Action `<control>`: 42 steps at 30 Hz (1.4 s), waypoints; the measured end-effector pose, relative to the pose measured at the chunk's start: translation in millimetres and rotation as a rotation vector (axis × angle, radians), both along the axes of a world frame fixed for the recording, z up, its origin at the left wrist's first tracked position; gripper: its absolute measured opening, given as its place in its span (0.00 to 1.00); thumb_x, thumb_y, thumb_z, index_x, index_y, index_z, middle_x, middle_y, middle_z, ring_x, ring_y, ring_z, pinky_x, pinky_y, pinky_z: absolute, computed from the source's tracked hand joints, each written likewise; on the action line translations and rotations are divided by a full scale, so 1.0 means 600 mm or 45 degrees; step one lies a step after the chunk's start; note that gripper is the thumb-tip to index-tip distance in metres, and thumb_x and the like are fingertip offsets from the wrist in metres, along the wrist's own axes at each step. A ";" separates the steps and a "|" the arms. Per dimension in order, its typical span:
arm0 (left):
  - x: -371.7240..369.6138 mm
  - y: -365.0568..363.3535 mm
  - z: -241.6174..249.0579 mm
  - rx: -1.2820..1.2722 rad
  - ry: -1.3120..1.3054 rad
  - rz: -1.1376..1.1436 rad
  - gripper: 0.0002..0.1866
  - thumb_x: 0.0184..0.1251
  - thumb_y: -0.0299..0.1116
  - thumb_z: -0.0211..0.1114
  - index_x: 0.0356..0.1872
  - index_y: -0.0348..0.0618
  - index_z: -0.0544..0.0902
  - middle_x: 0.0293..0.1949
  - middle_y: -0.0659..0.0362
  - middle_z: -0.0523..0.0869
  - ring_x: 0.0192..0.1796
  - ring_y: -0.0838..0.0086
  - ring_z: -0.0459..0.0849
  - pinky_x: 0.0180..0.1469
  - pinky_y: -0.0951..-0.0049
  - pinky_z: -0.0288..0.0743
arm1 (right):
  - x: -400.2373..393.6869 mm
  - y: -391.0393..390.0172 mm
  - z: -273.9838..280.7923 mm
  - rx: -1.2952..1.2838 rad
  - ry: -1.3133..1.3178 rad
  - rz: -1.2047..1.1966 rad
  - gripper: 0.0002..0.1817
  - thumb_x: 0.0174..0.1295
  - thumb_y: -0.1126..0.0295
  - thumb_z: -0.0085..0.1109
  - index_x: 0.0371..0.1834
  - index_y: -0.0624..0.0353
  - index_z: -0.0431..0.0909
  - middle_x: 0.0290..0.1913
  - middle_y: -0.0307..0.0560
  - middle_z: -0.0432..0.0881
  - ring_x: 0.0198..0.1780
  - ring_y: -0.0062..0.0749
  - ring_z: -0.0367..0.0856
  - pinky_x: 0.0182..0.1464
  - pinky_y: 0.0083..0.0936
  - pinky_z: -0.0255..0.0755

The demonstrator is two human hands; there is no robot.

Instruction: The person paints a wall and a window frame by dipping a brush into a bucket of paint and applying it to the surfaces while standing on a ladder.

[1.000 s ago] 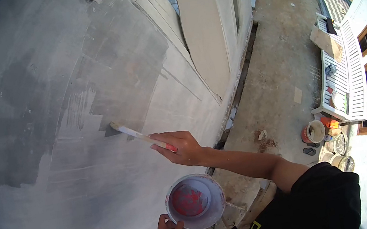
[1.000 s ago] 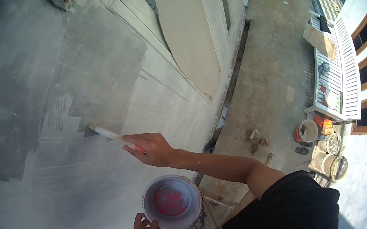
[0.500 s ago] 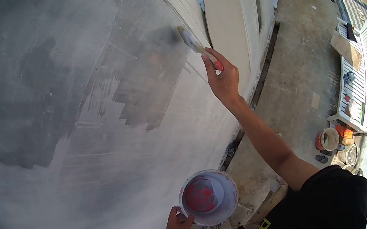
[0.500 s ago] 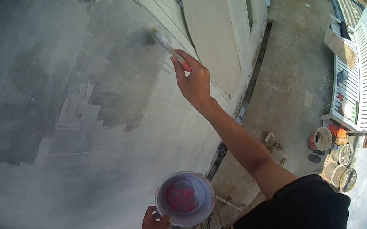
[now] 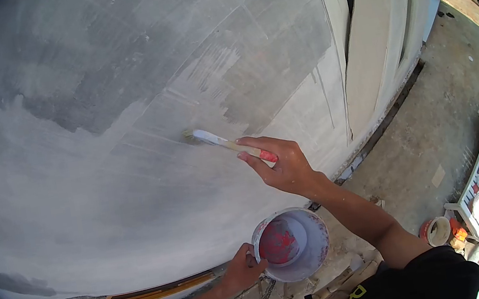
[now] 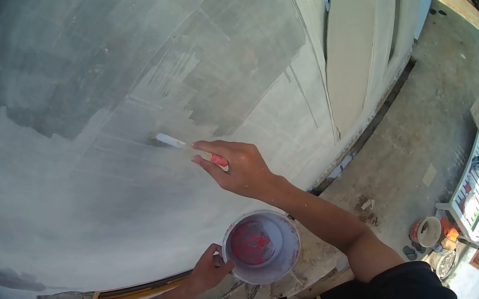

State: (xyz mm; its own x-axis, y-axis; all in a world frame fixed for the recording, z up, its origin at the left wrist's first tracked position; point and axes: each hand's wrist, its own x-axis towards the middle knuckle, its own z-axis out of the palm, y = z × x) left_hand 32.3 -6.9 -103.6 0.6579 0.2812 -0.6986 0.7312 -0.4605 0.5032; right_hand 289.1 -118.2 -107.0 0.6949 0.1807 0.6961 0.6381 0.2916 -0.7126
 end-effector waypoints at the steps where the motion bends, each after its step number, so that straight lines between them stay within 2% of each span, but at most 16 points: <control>1: -0.005 0.000 -0.005 -0.016 -0.029 0.004 0.14 0.69 0.31 0.66 0.43 0.40 0.68 0.29 0.57 0.83 0.38 0.77 0.85 0.42 0.73 0.80 | 0.023 -0.012 0.001 0.004 0.109 0.013 0.14 0.62 0.70 0.70 0.49 0.63 0.84 0.33 0.50 0.88 0.26 0.28 0.81 0.30 0.22 0.74; 3: -0.007 -0.004 -0.001 -0.083 -0.043 0.058 0.14 0.69 0.31 0.66 0.42 0.41 0.68 0.29 0.57 0.82 0.37 0.77 0.85 0.41 0.73 0.80 | 0.064 -0.053 0.017 -0.029 0.344 -0.054 0.13 0.66 0.69 0.67 0.50 0.65 0.84 0.30 0.48 0.86 0.27 0.18 0.77 0.30 0.18 0.72; 5: -0.003 -0.005 0.002 -0.109 -0.068 0.078 0.14 0.69 0.31 0.66 0.42 0.41 0.68 0.29 0.57 0.82 0.37 0.77 0.85 0.41 0.72 0.81 | 0.100 -0.080 0.024 0.041 0.324 -0.314 0.13 0.68 0.69 0.65 0.50 0.65 0.84 0.28 0.46 0.85 0.29 0.14 0.74 0.30 0.17 0.70; 7: -0.002 -0.006 0.002 -0.090 -0.095 0.054 0.14 0.69 0.31 0.66 0.42 0.40 0.68 0.30 0.58 0.82 0.37 0.76 0.85 0.40 0.72 0.82 | 0.121 -0.099 0.038 0.127 0.389 -0.487 0.12 0.69 0.69 0.63 0.50 0.66 0.84 0.28 0.45 0.86 0.29 0.15 0.75 0.31 0.17 0.71; 11: -0.004 -0.003 -0.005 -0.074 -0.127 0.091 0.16 0.67 0.35 0.69 0.44 0.41 0.69 0.25 0.60 0.78 0.28 0.80 0.75 0.32 0.72 0.71 | 0.120 -0.066 0.042 0.034 -0.079 -0.837 0.13 0.66 0.74 0.65 0.51 0.67 0.81 0.34 0.51 0.84 0.26 0.28 0.78 0.29 0.24 0.72; 13: -0.002 -0.004 -0.003 -0.045 -0.152 0.047 0.16 0.67 0.34 0.69 0.44 0.40 0.70 0.25 0.61 0.79 0.28 0.80 0.75 0.32 0.73 0.71 | 0.071 -0.036 0.058 0.050 -0.047 -0.699 0.14 0.64 0.76 0.66 0.51 0.66 0.79 0.36 0.53 0.82 0.28 0.36 0.79 0.31 0.27 0.73; 15: 0.004 -0.007 0.005 -0.059 -0.111 0.035 0.15 0.69 0.31 0.67 0.46 0.40 0.69 0.32 0.58 0.83 0.34 0.79 0.80 0.38 0.75 0.75 | 0.020 -0.004 0.053 0.065 -0.114 -0.576 0.16 0.59 0.76 0.69 0.51 0.66 0.80 0.39 0.52 0.85 0.30 0.37 0.82 0.32 0.29 0.75; 17: 0.009 -0.011 0.010 -0.060 -0.050 0.035 0.14 0.70 0.30 0.66 0.48 0.39 0.69 0.36 0.56 0.85 0.38 0.79 0.83 0.41 0.76 0.77 | -0.026 0.013 0.063 0.150 -0.296 -0.424 0.17 0.58 0.75 0.70 0.51 0.66 0.80 0.41 0.52 0.86 0.32 0.36 0.84 0.33 0.27 0.76; 20: 0.008 -0.008 0.009 -0.049 0.016 0.045 0.15 0.70 0.30 0.65 0.48 0.38 0.69 0.37 0.55 0.86 0.40 0.79 0.83 0.42 0.76 0.76 | -0.056 0.018 0.057 0.057 -0.233 -0.012 0.16 0.60 0.79 0.69 0.52 0.67 0.81 0.43 0.56 0.87 0.38 0.36 0.87 0.41 0.25 0.78; 23: -0.007 -0.003 -0.006 -0.098 -0.054 0.098 0.15 0.69 0.31 0.66 0.48 0.38 0.69 0.33 0.56 0.85 0.36 0.79 0.81 0.37 0.75 0.74 | -0.006 0.001 0.053 0.095 0.013 0.176 0.16 0.63 0.76 0.68 0.53 0.67 0.81 0.42 0.52 0.88 0.40 0.31 0.87 0.41 0.23 0.78; 27: -0.013 -0.005 -0.012 -0.124 -0.104 0.132 0.16 0.67 0.32 0.68 0.45 0.39 0.69 0.28 0.58 0.82 0.29 0.80 0.78 0.30 0.73 0.71 | 0.104 -0.056 0.057 0.062 0.398 0.106 0.13 0.69 0.68 0.64 0.52 0.62 0.84 0.32 0.45 0.88 0.33 0.19 0.83 0.34 0.20 0.75; 29: -0.009 -0.005 -0.008 -0.098 -0.052 0.116 0.16 0.67 0.32 0.68 0.45 0.39 0.69 0.28 0.58 0.83 0.29 0.80 0.78 0.31 0.73 0.71 | 0.141 -0.081 0.059 0.139 0.324 -0.103 0.14 0.70 0.67 0.62 0.53 0.63 0.83 0.26 0.43 0.85 0.31 0.16 0.81 0.29 0.18 0.71; 32: 0.001 -0.008 0.001 -0.099 -0.005 0.127 0.17 0.66 0.32 0.69 0.45 0.39 0.69 0.28 0.58 0.82 0.30 0.80 0.78 0.31 0.73 0.71 | 0.152 -0.106 0.078 0.207 0.350 -0.416 0.14 0.68 0.68 0.65 0.51 0.65 0.83 0.29 0.46 0.86 0.29 0.20 0.81 0.29 0.19 0.71; 35: -0.001 -0.009 0.001 -0.118 -0.078 0.125 0.17 0.65 0.32 0.69 0.45 0.39 0.69 0.29 0.58 0.82 0.31 0.80 0.79 0.32 0.74 0.72 | 0.109 -0.082 0.081 0.069 0.137 -0.705 0.14 0.63 0.70 0.68 0.49 0.66 0.82 0.34 0.49 0.87 0.29 0.29 0.84 0.32 0.23 0.74; 38: -0.003 -0.002 -0.010 -0.094 -0.080 0.137 0.17 0.64 0.31 0.70 0.44 0.39 0.70 0.29 0.58 0.82 0.32 0.80 0.79 0.33 0.75 0.73 | 0.038 -0.019 0.070 0.084 -0.248 -0.702 0.17 0.58 0.73 0.71 0.49 0.64 0.80 0.39 0.50 0.87 0.32 0.37 0.84 0.35 0.28 0.76; 42: -0.005 0.004 -0.017 -0.064 -0.093 0.145 0.16 0.64 0.30 0.70 0.43 0.38 0.70 0.30 0.59 0.82 0.34 0.80 0.79 0.35 0.75 0.75 | -0.060 0.037 0.056 0.138 -0.253 -0.322 0.17 0.59 0.70 0.71 0.50 0.62 0.81 0.39 0.50 0.87 0.30 0.36 0.83 0.33 0.29 0.75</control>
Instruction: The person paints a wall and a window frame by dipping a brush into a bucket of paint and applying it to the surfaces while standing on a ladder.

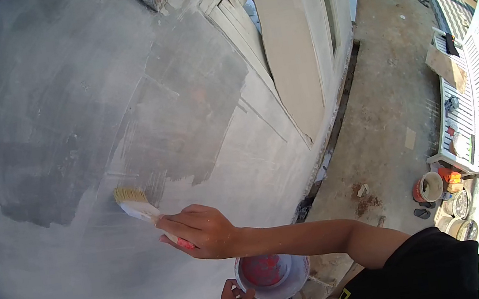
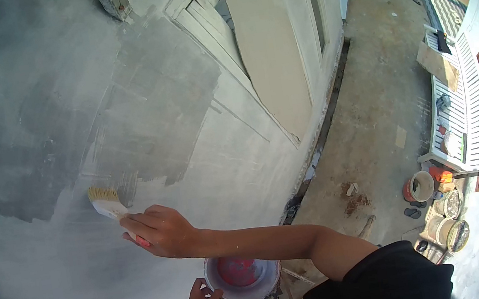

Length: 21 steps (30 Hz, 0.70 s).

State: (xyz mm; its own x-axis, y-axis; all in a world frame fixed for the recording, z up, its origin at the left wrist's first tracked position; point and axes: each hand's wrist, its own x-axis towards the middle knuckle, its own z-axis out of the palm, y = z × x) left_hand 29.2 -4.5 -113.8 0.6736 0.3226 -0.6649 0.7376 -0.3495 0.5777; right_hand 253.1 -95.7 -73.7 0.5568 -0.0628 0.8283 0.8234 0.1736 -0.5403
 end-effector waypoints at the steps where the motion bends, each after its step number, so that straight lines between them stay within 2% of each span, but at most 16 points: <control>1: 0.000 -0.002 -0.001 -0.002 -0.033 0.011 0.16 0.64 0.30 0.69 0.43 0.38 0.70 0.30 0.59 0.82 0.34 0.80 0.79 0.36 0.75 0.75 | -0.008 0.007 -0.002 0.004 0.000 0.119 0.17 0.59 0.70 0.71 0.50 0.61 0.81 0.39 0.50 0.87 0.30 0.36 0.83 0.33 0.29 0.75; 2: -0.001 -0.003 -0.001 -0.018 -0.022 0.039 0.17 0.63 0.30 0.70 0.43 0.38 0.70 0.28 0.61 0.80 0.33 0.80 0.79 0.36 0.76 0.76 | -0.013 0.015 -0.004 0.011 -0.006 0.253 0.16 0.60 0.69 0.71 0.51 0.60 0.81 0.39 0.50 0.87 0.29 0.35 0.82 0.33 0.29 0.75; 5: -0.009 -0.015 0.004 -0.073 -0.020 0.090 0.16 0.64 0.30 0.70 0.43 0.38 0.70 0.27 0.61 0.80 0.31 0.80 0.78 0.34 0.75 0.74 | 0.026 -0.002 -0.010 0.010 0.042 0.350 0.15 0.61 0.68 0.70 0.50 0.58 0.83 0.39 0.50 0.88 0.28 0.34 0.83 0.31 0.29 0.75; 8: -0.024 -0.011 -0.001 0.010 0.035 -0.051 0.16 0.65 0.32 0.70 0.42 0.39 0.70 0.26 0.60 0.82 0.29 0.80 0.78 0.32 0.73 0.73 | 0.099 -0.044 -0.008 0.039 0.350 0.357 0.12 0.63 0.69 0.69 0.47 0.61 0.84 0.39 0.50 0.88 0.28 0.34 0.83 0.31 0.26 0.76; 9: -0.028 -0.009 -0.005 0.001 0.034 -0.039 0.16 0.65 0.32 0.69 0.42 0.40 0.70 0.27 0.60 0.82 0.29 0.80 0.78 0.32 0.73 0.72 | 0.122 -0.059 -0.011 0.065 0.450 0.348 0.12 0.65 0.69 0.68 0.49 0.62 0.84 0.37 0.49 0.88 0.29 0.29 0.83 0.31 0.23 0.75; 11: -0.030 -0.008 -0.008 -0.023 0.037 -0.031 0.16 0.66 0.34 0.69 0.42 0.40 0.70 0.27 0.58 0.83 0.28 0.79 0.78 0.31 0.72 0.71 | 0.153 -0.105 0.002 0.049 0.594 0.256 0.12 0.68 0.70 0.64 0.51 0.65 0.83 0.33 0.48 0.86 0.30 0.19 0.79 0.31 0.19 0.72; 13: -0.021 -0.012 0.006 -0.034 0.068 -0.035 0.16 0.67 0.35 0.68 0.42 0.41 0.69 0.26 0.58 0.82 0.28 0.79 0.78 0.31 0.72 0.71 | 0.186 -0.121 -0.001 0.190 0.537 -0.044 0.12 0.69 0.70 0.63 0.51 0.65 0.83 0.32 0.49 0.86 0.27 0.18 0.74 0.28 0.19 0.69; 15: -0.014 -0.019 0.017 -0.039 0.030 -0.041 0.16 0.67 0.35 0.68 0.42 0.41 0.69 0.26 0.58 0.82 0.28 0.78 0.78 0.31 0.73 0.71 | 0.193 -0.149 0.018 0.049 0.628 -0.341 0.12 0.69 0.71 0.63 0.51 0.66 0.83 0.31 0.48 0.85 0.26 0.20 0.73 0.27 0.21 0.67; 18: -0.005 -0.021 0.023 -0.029 0.017 -0.046 0.16 0.67 0.35 0.68 0.43 0.41 0.69 0.25 0.59 0.81 0.28 0.79 0.78 0.31 0.73 0.71 | 0.191 -0.130 0.018 -0.075 0.529 -0.479 0.12 0.68 0.72 0.64 0.50 0.66 0.83 0.32 0.49 0.84 0.25 0.24 0.75 0.27 0.23 0.67; 21: 0.003 -0.014 0.022 0.018 0.063 -0.094 0.16 0.67 0.35 0.68 0.44 0.41 0.69 0.25 0.59 0.81 0.28 0.80 0.77 0.31 0.73 0.72 | 0.149 -0.072 0.022 -0.029 0.182 -0.494 0.14 0.62 0.76 0.67 0.50 0.64 0.81 0.35 0.50 0.85 0.27 0.35 0.79 0.29 0.27 0.70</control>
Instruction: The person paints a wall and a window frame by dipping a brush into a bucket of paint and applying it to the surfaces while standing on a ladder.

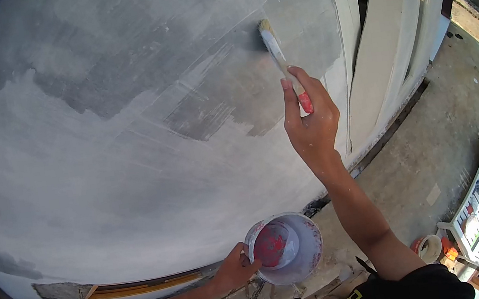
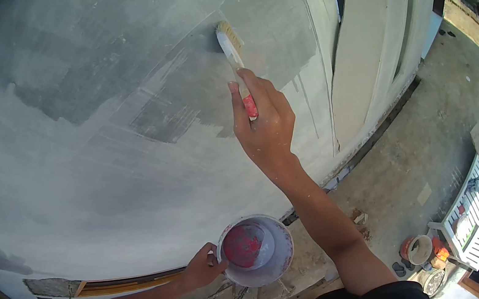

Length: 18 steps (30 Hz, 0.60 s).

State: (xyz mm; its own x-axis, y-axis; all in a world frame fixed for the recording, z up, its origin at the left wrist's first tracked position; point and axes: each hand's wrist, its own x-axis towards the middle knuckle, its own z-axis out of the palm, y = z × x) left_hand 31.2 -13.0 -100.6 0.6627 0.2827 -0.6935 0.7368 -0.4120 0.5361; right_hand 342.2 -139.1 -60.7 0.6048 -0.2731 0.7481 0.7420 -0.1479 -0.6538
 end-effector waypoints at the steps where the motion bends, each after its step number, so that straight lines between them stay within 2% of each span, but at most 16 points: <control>1: 0.001 0.002 0.000 0.025 0.002 -0.013 0.16 0.67 0.34 0.68 0.44 0.40 0.69 0.27 0.59 0.82 0.30 0.79 0.79 0.32 0.73 0.72 | -0.026 0.016 0.004 -0.018 -0.078 0.039 0.14 0.60 0.76 0.68 0.49 0.65 0.81 0.35 0.50 0.85 0.29 0.37 0.81 0.32 0.29 0.72; 4: -0.001 0.003 -0.006 0.046 0.012 -0.045 0.16 0.68 0.32 0.67 0.46 0.39 0.69 0.31 0.58 0.84 0.35 0.79 0.81 0.35 0.74 0.74 | -0.110 0.054 0.020 0.009 -0.289 0.361 0.18 0.55 0.74 0.72 0.48 0.64 0.80 0.42 0.50 0.87 0.31 0.35 0.83 0.37 0.26 0.74; 5: -0.002 0.003 -0.009 0.025 0.015 -0.022 0.16 0.68 0.32 0.67 0.46 0.39 0.69 0.31 0.58 0.84 0.35 0.79 0.81 0.36 0.74 0.74 | -0.134 0.060 0.023 0.004 -0.256 0.540 0.19 0.55 0.77 0.73 0.50 0.64 0.82 0.44 0.52 0.88 0.37 0.38 0.86 0.40 0.28 0.77; 6: -0.006 0.006 -0.013 0.008 0.015 0.006 0.16 0.69 0.31 0.67 0.47 0.39 0.68 0.31 0.58 0.85 0.35 0.78 0.81 0.36 0.73 0.75 | -0.133 0.067 0.022 0.039 -0.255 0.632 0.19 0.55 0.76 0.73 0.50 0.63 0.82 0.44 0.52 0.88 0.36 0.38 0.86 0.39 0.28 0.77; 7: -0.008 0.005 -0.017 -0.060 -0.109 0.035 0.16 0.66 0.32 0.68 0.43 0.41 0.68 0.27 0.59 0.82 0.29 0.80 0.79 0.33 0.73 0.74 | -0.129 0.074 0.023 0.078 -0.260 0.736 0.18 0.55 0.76 0.73 0.50 0.62 0.82 0.44 0.52 0.88 0.36 0.38 0.86 0.38 0.28 0.77; 9: -0.014 0.005 -0.019 -0.052 -0.077 0.031 0.15 0.66 0.32 0.68 0.43 0.41 0.69 0.27 0.59 0.82 0.30 0.79 0.80 0.33 0.73 0.74 | -0.112 0.068 0.017 0.092 -0.159 0.936 0.16 0.58 0.76 0.71 0.51 0.60 0.83 0.44 0.52 0.88 0.36 0.36 0.86 0.38 0.26 0.78; 11: -0.024 -0.002 -0.016 -0.062 -0.058 0.066 0.15 0.67 0.32 0.68 0.44 0.40 0.69 0.27 0.58 0.82 0.31 0.79 0.80 0.33 0.73 0.75 | -0.071 0.053 0.015 0.225 -0.002 0.878 0.14 0.62 0.71 0.70 0.50 0.61 0.83 0.42 0.50 0.88 0.29 0.31 0.83 0.29 0.25 0.74; 12: -0.027 -0.003 -0.020 -0.082 -0.045 0.083 0.15 0.67 0.32 0.68 0.44 0.40 0.69 0.28 0.58 0.82 0.31 0.78 0.81 0.33 0.73 0.75 | -0.039 0.045 0.009 0.303 0.008 0.857 0.13 0.65 0.70 0.68 0.50 0.61 0.83 0.36 0.46 0.88 0.27 0.22 0.79 0.26 0.20 0.70; 13: -0.029 -0.003 -0.022 -0.101 -0.033 0.103 0.16 0.67 0.32 0.68 0.44 0.40 0.69 0.28 0.58 0.81 0.31 0.78 0.81 0.33 0.73 0.75 | -0.022 0.010 0.010 0.244 0.360 0.943 0.13 0.67 0.68 0.66 0.51 0.62 0.83 0.31 0.45 0.86 0.28 0.17 0.78 0.27 0.18 0.70; 14: -0.030 -0.002 -0.022 -0.108 -0.013 0.104 0.16 0.67 0.33 0.68 0.45 0.40 0.69 0.29 0.57 0.81 0.31 0.78 0.81 0.33 0.73 0.75 | -0.002 -0.008 0.011 0.266 0.413 0.848 0.13 0.69 0.68 0.64 0.51 0.63 0.84 0.29 0.44 0.85 0.31 0.16 0.79 0.30 0.18 0.70; 16: -0.026 0.000 -0.016 -0.124 0.027 0.105 0.16 0.67 0.34 0.68 0.45 0.40 0.69 0.30 0.57 0.82 0.31 0.77 0.81 0.32 0.73 0.75 | 0.030 -0.036 0.002 0.313 0.332 0.615 0.15 0.70 0.66 0.62 0.52 0.67 0.82 0.33 0.50 0.88 0.38 0.22 0.86 0.40 0.17 0.74; 17: -0.020 -0.004 -0.008 -0.067 0.053 0.072 0.17 0.67 0.35 0.68 0.45 0.39 0.69 0.30 0.58 0.80 0.31 0.78 0.79 0.32 0.72 0.73 | 0.037 -0.053 0.005 0.274 0.407 0.514 0.16 0.71 0.65 0.61 0.52 0.68 0.82 0.35 0.53 0.89 0.41 0.26 0.87 0.44 0.19 0.75; 18: -0.024 -0.005 -0.013 -0.089 0.018 0.095 0.17 0.67 0.35 0.68 0.45 0.39 0.69 0.30 0.59 0.79 0.31 0.78 0.78 0.32 0.73 0.72 | 0.041 -0.062 0.007 0.285 0.392 0.386 0.17 0.72 0.63 0.60 0.53 0.67 0.82 0.35 0.54 0.89 0.41 0.28 0.88 0.44 0.20 0.76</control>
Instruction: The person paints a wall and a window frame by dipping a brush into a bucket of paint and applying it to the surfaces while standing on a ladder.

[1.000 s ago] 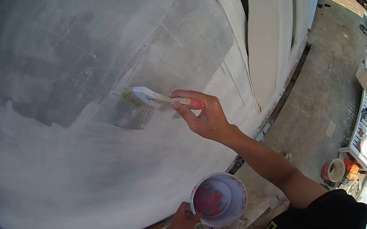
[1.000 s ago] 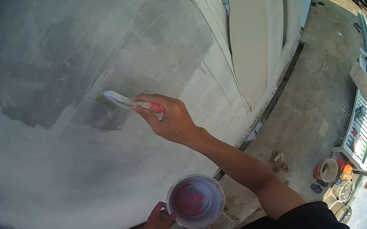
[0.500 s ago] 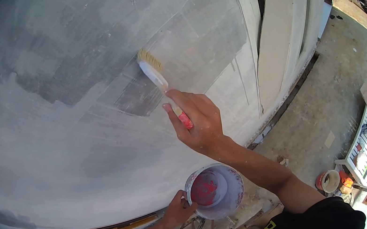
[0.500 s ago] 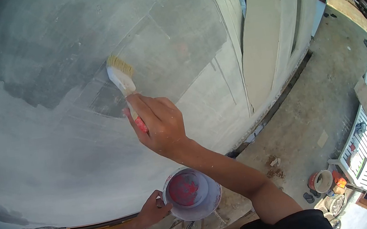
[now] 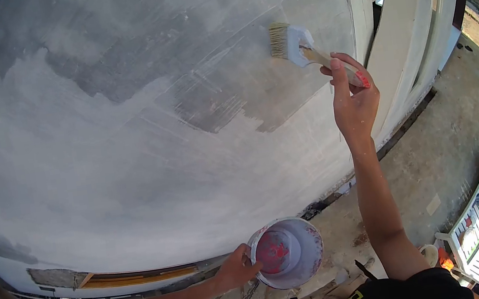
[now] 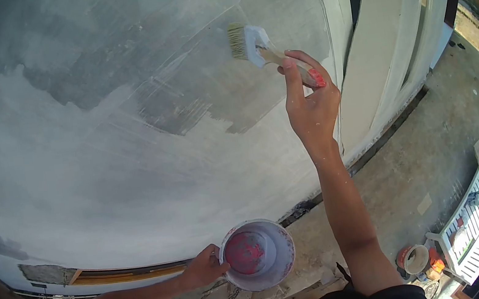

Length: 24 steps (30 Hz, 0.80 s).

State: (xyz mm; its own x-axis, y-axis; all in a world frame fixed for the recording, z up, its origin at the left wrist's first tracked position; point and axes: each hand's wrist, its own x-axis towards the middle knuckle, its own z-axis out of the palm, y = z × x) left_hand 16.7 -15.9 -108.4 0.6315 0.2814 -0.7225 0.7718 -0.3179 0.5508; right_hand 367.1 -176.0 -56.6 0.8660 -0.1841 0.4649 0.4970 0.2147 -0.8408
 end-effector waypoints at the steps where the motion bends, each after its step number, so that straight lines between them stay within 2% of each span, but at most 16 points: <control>1: -0.002 0.001 -0.006 -0.018 -0.034 0.018 0.18 0.66 0.35 0.68 0.45 0.39 0.69 0.30 0.59 0.79 0.31 0.78 0.76 0.32 0.73 0.71 | 0.001 -0.005 0.000 -0.055 -0.001 -0.106 0.15 0.71 0.67 0.61 0.52 0.67 0.82 0.35 0.55 0.88 0.38 0.26 0.87 0.40 0.21 0.75; 2: -0.002 0.001 -0.008 -0.035 -0.069 0.030 0.18 0.66 0.35 0.68 0.45 0.39 0.69 0.29 0.59 0.78 0.31 0.79 0.75 0.32 0.73 0.70 | -0.007 0.002 0.001 -0.110 -0.011 -0.117 0.14 0.70 0.69 0.62 0.52 0.67 0.82 0.35 0.55 0.88 0.37 0.27 0.86 0.39 0.21 0.75; 4: 0.010 0.002 0.005 0.018 -0.014 -0.013 0.16 0.68 0.34 0.68 0.45 0.39 0.69 0.30 0.59 0.81 0.35 0.79 0.79 0.36 0.72 0.74 | -0.032 0.017 0.005 -0.225 -0.027 -0.166 0.12 0.68 0.73 0.63 0.51 0.67 0.82 0.35 0.54 0.87 0.34 0.27 0.85 0.36 0.22 0.74; 5: 0.018 0.002 0.011 0.040 0.016 -0.052 0.15 0.69 0.33 0.67 0.45 0.39 0.69 0.31 0.58 0.82 0.37 0.79 0.80 0.38 0.72 0.75 | -0.049 0.037 0.008 -0.359 -0.230 -0.286 0.12 0.65 0.77 0.64 0.51 0.67 0.82 0.36 0.54 0.86 0.31 0.30 0.83 0.33 0.24 0.73; 6: 0.015 0.002 0.010 0.066 -0.003 -0.061 0.15 0.69 0.33 0.67 0.45 0.39 0.69 0.31 0.58 0.82 0.36 0.79 0.80 0.38 0.73 0.75 | -0.062 0.061 0.006 -0.296 -0.438 -0.319 0.13 0.64 0.78 0.65 0.50 0.66 0.81 0.37 0.53 0.85 0.31 0.35 0.84 0.32 0.26 0.74; 9: 0.022 0.007 0.005 0.111 -0.001 -0.103 0.15 0.69 0.32 0.67 0.44 0.40 0.69 0.31 0.57 0.83 0.35 0.79 0.81 0.38 0.73 0.76 | -0.120 0.118 0.009 -0.232 -0.653 -0.215 0.18 0.55 0.77 0.71 0.50 0.66 0.80 0.42 0.54 0.87 0.33 0.38 0.84 0.36 0.28 0.74; 11: 0.036 -0.005 0.026 0.128 0.072 -0.092 0.15 0.69 0.32 0.67 0.43 0.40 0.68 0.31 0.57 0.84 0.34 0.78 0.81 0.38 0.73 0.77 | -0.160 0.140 0.015 -0.174 -0.765 -0.044 0.18 0.55 0.74 0.72 0.49 0.65 0.80 0.43 0.55 0.87 0.33 0.37 0.84 0.37 0.27 0.75; 13: 0.032 -0.006 0.024 0.081 0.007 -0.078 0.14 0.69 0.32 0.67 0.42 0.40 0.68 0.31 0.57 0.84 0.35 0.78 0.82 0.39 0.73 0.77 | -0.189 0.153 0.019 -0.110 -0.801 0.180 0.18 0.56 0.73 0.72 0.49 0.63 0.80 0.42 0.52 0.87 0.31 0.36 0.84 0.35 0.27 0.76; 17: 0.027 -0.007 0.024 0.102 0.052 -0.091 0.15 0.69 0.31 0.67 0.46 0.39 0.69 0.32 0.56 0.84 0.38 0.76 0.84 0.40 0.74 0.78 | -0.168 0.145 0.019 -0.021 -0.710 0.429 0.14 0.59 0.73 0.70 0.48 0.61 0.83 0.41 0.52 0.87 0.31 0.38 0.84 0.32 0.27 0.76; 19: 0.016 -0.004 0.016 0.072 0.078 -0.061 0.16 0.69 0.31 0.67 0.48 0.38 0.69 0.33 0.56 0.83 0.38 0.76 0.84 0.41 0.74 0.78 | -0.130 0.125 0.017 0.054 -0.427 0.504 0.12 0.62 0.73 0.69 0.48 0.61 0.83 0.41 0.51 0.88 0.31 0.34 0.85 0.29 0.24 0.74; 20: 0.009 0.003 0.002 0.033 0.087 -0.038 0.17 0.69 0.31 0.67 0.49 0.38 0.69 0.34 0.56 0.83 0.39 0.76 0.84 0.41 0.74 0.78 | -0.100 0.110 0.009 0.099 -0.365 0.480 0.12 0.65 0.72 0.67 0.49 0.62 0.84 0.37 0.49 0.88 0.30 0.25 0.84 0.29 0.21 0.73; 21: 0.001 0.008 -0.009 -0.007 0.093 -0.012 0.17 0.69 0.31 0.67 0.50 0.38 0.69 0.35 0.56 0.83 0.39 0.76 0.83 0.42 0.73 0.78 | -0.083 0.080 0.010 0.023 -0.054 0.583 0.12 0.67 0.70 0.65 0.51 0.64 0.83 0.35 0.48 0.88 0.33 0.20 0.83 0.30 0.19 0.73; 22: -0.004 0.008 -0.014 -0.030 0.056 0.015 0.17 0.69 0.31 0.67 0.50 0.38 0.69 0.35 0.56 0.83 0.39 0.76 0.83 0.42 0.74 0.78 | -0.063 0.059 0.008 -0.032 -0.014 0.479 0.13 0.69 0.69 0.63 0.51 0.65 0.83 0.34 0.49 0.87 0.37 0.19 0.83 0.35 0.19 0.74; 24: -0.007 0.007 -0.018 -0.074 -0.015 0.066 0.17 0.70 0.32 0.67 0.50 0.39 0.69 0.35 0.57 0.83 0.40 0.77 0.82 0.43 0.74 0.77 | -0.034 0.032 -0.001 0.041 -0.003 0.285 0.13 0.70 0.68 0.61 0.52 0.65 0.83 0.36 0.51 0.88 0.41 0.25 0.86 0.44 0.18 0.76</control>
State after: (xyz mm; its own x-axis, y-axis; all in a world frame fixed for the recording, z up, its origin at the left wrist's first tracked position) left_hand 12.4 -11.6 -119.1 0.6260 0.2717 -0.7309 0.7795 -0.2452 0.5765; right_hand 347.0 -156.9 -57.1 0.8860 -0.0022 0.4637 0.4356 0.3467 -0.8307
